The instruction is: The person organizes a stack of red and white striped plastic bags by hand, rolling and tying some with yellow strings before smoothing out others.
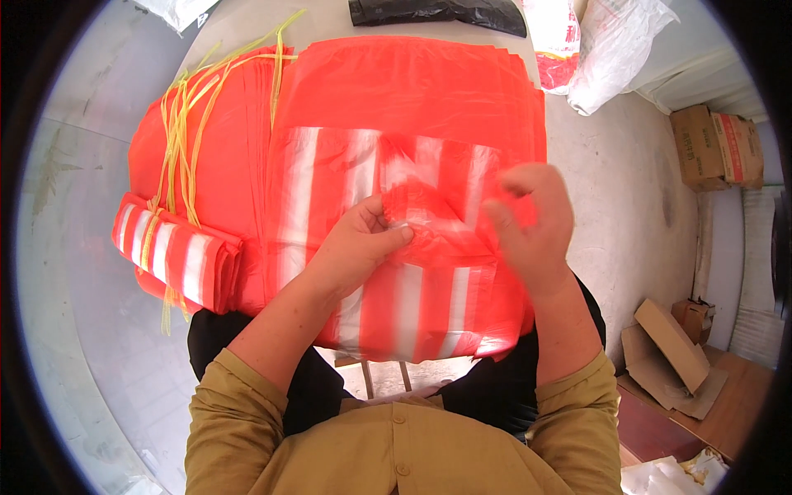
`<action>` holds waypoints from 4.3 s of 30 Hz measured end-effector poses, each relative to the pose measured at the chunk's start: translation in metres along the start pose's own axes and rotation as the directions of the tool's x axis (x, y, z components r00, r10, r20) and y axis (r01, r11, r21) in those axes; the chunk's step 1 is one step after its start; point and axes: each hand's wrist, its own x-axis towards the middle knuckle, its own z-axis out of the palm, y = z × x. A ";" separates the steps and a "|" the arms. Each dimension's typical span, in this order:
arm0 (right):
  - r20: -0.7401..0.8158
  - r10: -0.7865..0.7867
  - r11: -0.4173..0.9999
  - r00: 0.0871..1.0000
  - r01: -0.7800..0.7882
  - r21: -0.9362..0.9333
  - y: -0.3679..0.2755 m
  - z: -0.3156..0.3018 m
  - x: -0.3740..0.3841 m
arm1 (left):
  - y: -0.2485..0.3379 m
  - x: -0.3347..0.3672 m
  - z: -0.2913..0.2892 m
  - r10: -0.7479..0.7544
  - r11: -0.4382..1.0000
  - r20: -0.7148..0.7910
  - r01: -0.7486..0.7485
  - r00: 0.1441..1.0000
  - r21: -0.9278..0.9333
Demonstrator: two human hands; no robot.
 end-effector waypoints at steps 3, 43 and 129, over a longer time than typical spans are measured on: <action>0.303 -0.126 0.990 0.945 0.140 -0.027 -0.015 0.012 -0.013 | -0.001 0.000 0.000 0.043 0.997 0.053 -0.040 0.998 -0.065; 0.413 0.057 0.994 0.909 -0.091 0.064 -0.011 0.030 -0.028 | -0.004 0.002 -0.003 0.066 0.995 0.029 -0.064 0.997 -0.073; 0.362 0.071 0.993 0.929 -0.098 0.058 -0.016 0.038 -0.032 | -0.006 0.004 -0.008 0.063 0.991 0.052 -0.057 0.997 -0.119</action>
